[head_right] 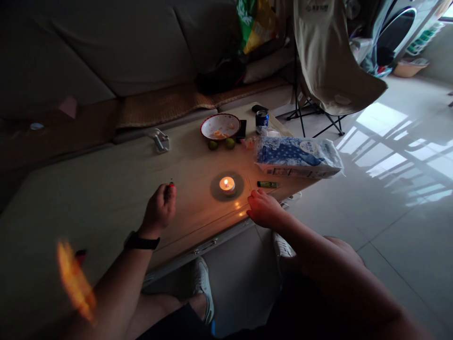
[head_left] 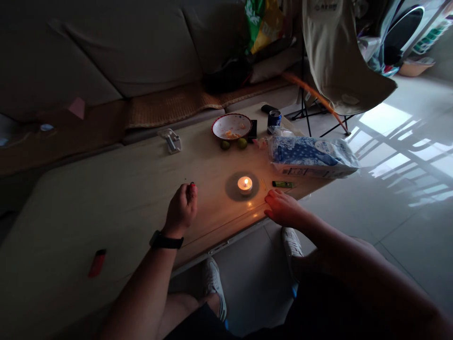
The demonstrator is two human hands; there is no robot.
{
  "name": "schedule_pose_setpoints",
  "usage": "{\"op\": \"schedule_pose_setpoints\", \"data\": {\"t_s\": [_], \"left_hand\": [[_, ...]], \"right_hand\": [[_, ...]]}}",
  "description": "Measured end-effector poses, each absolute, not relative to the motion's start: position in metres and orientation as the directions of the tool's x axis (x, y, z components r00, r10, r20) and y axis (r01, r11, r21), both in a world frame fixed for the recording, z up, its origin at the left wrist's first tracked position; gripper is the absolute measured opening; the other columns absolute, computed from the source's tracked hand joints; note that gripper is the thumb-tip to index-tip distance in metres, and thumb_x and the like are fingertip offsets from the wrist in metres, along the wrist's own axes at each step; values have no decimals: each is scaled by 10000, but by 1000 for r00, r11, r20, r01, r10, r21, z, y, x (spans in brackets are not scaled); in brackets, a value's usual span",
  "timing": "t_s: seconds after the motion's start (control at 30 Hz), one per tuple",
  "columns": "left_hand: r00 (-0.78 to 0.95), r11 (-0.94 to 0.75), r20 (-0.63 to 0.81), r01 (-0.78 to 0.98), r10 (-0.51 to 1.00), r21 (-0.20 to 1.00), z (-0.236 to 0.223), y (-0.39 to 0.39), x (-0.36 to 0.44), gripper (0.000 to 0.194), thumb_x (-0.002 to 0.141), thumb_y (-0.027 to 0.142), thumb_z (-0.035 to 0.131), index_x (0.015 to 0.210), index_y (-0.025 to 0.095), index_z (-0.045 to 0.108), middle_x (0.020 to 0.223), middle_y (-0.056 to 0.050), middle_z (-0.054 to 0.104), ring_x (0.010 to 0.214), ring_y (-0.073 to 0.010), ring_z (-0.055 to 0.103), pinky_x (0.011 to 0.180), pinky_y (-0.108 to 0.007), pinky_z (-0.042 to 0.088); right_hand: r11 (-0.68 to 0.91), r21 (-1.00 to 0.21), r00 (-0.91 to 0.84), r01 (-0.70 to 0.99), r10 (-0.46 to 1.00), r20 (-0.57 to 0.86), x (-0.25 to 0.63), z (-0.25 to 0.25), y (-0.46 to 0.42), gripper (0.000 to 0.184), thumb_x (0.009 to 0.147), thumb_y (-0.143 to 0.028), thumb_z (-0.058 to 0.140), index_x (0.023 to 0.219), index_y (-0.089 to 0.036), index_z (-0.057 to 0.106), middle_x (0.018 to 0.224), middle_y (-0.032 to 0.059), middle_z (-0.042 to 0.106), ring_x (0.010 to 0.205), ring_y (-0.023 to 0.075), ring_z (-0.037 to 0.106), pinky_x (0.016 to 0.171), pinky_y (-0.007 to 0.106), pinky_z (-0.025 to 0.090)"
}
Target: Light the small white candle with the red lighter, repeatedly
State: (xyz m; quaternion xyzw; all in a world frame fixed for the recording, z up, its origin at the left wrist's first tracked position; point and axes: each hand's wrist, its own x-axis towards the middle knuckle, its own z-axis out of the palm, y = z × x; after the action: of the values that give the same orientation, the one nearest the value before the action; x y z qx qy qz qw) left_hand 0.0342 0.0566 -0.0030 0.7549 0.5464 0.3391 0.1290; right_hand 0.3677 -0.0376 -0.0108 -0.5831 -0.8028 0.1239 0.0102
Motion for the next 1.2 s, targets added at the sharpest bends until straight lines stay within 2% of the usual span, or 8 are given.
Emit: {"op": "schedule_pose_setpoints", "data": {"t_s": [0.43, 0.97, 1.2], "left_hand": [[193, -379, 373, 757, 908, 532, -3, 56, 36, 286, 1024, 417, 394, 804, 237, 426, 674, 15, 501, 617, -156, 470, 606, -299, 338], [236, -411, 385, 777, 892, 477, -8, 53, 42, 300, 1031, 448, 386, 848, 229, 475, 743, -18, 570, 689, -178, 535, 655, -311, 392], [308, -471, 387, 752, 869, 461, 0, 50, 61, 296, 1015, 460, 434, 901, 209, 541, 789, -34, 623, 717, -175, 578, 677, -303, 426]], "right_hand": [[284, -200, -313, 938, 941, -126, 368, -16, -36, 224, 925, -362, 639, 1020, -160, 660, 1141, 150, 633, 1112, 284, 551, 956, 365, 446], [260, -236, -300, 936, 941, -155, 367, -14, -35, 227, 896, -334, 667, 1046, -163, 673, 1164, 146, 618, 1170, 282, 538, 976, 354, 446], [269, -225, -304, 937, 942, -142, 367, -13, -36, 197, 898, -314, 648, 1022, -163, 670, 1119, 143, 623, 1132, 282, 542, 947, 356, 453]]}}
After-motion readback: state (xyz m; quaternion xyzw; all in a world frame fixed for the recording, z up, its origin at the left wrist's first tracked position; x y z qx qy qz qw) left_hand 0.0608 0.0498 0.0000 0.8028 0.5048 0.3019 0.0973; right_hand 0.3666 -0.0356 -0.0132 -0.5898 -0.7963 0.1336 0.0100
